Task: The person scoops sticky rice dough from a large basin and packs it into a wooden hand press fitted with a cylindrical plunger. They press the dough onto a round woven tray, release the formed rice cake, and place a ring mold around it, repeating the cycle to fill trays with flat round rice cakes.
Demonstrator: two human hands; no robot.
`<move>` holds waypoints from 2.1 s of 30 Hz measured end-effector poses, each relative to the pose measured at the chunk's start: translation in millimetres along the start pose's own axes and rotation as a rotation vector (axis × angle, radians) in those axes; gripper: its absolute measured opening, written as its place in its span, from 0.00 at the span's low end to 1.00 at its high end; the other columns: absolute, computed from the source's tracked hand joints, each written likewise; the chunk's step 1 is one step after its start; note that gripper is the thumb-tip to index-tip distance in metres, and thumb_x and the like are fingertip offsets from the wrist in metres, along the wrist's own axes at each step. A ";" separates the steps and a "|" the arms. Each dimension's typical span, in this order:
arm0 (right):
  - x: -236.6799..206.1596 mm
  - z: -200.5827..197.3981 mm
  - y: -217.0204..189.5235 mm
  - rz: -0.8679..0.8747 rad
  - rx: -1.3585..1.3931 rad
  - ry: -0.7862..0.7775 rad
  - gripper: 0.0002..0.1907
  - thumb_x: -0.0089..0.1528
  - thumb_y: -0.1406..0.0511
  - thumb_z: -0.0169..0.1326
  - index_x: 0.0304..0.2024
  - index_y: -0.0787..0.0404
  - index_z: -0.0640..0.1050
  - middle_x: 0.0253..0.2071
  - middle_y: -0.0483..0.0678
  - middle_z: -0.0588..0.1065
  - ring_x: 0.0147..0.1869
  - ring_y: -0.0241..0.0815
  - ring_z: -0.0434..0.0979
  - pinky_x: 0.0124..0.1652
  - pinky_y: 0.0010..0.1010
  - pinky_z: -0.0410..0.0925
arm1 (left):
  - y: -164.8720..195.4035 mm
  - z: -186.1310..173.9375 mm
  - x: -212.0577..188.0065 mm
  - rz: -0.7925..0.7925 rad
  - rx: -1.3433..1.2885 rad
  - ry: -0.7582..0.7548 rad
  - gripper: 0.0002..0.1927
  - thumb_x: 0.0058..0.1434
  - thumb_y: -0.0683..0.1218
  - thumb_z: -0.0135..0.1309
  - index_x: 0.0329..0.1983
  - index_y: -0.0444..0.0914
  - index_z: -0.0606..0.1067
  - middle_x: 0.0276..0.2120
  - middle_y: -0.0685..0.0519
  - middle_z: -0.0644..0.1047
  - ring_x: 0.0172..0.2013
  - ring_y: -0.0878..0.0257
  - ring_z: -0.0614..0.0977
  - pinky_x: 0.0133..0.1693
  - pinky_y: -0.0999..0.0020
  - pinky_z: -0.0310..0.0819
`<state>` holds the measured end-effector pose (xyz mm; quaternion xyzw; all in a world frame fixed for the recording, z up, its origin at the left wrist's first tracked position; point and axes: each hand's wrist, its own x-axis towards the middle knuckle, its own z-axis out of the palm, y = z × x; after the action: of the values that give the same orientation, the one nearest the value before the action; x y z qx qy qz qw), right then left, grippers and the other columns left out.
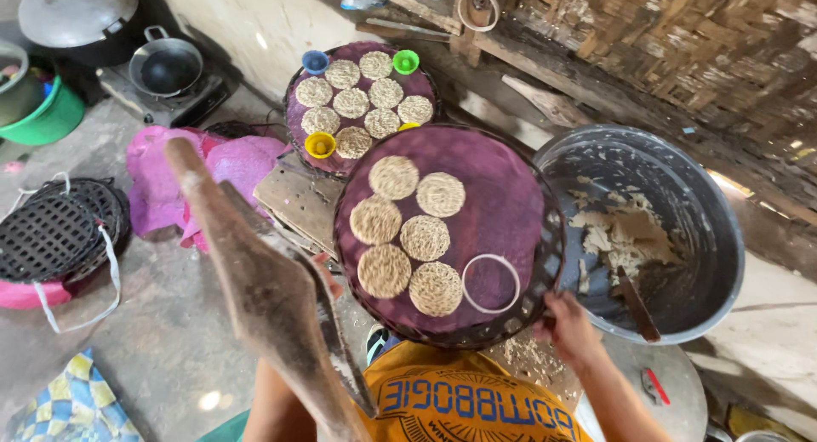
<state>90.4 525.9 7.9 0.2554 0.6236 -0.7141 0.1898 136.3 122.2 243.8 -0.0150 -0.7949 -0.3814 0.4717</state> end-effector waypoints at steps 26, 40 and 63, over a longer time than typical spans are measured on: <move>-102.1 8.3 -100.5 0.071 -0.027 -1.126 0.54 0.65 0.33 0.40 0.69 0.77 0.63 0.54 0.61 0.73 0.52 0.51 0.74 0.51 0.41 0.66 | -75.2 179.8 -1.3 -0.597 -2.295 -0.821 0.44 0.69 0.68 0.45 0.81 0.43 0.50 0.74 0.44 0.68 0.73 0.47 0.67 0.76 0.43 0.48; -71.9 -21.6 -99.7 0.375 -0.350 -0.496 0.42 0.63 0.37 0.38 0.58 0.66 0.72 0.41 0.61 0.80 0.39 0.54 0.79 0.41 0.47 0.73 | -91.6 248.8 -69.9 -0.911 -2.114 -0.418 0.48 0.62 0.78 0.45 0.78 0.50 0.54 0.32 0.56 0.69 0.37 0.58 0.74 0.51 0.51 0.72; -70.0 -21.9 -92.4 0.039 -0.674 -0.335 0.33 0.66 0.47 0.42 0.27 0.70 0.77 0.20 0.53 0.74 0.19 0.43 0.72 0.22 0.35 0.66 | -93.1 258.9 -56.3 -1.120 -1.929 -0.392 0.41 0.63 0.79 0.38 0.65 0.47 0.64 0.20 0.58 0.63 0.24 0.62 0.69 0.38 0.57 0.71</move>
<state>94.6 558.1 121.3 0.0701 0.7788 -0.4968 0.3764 -59.3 235.8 77.5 -0.0741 -0.1240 -0.9837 -0.1068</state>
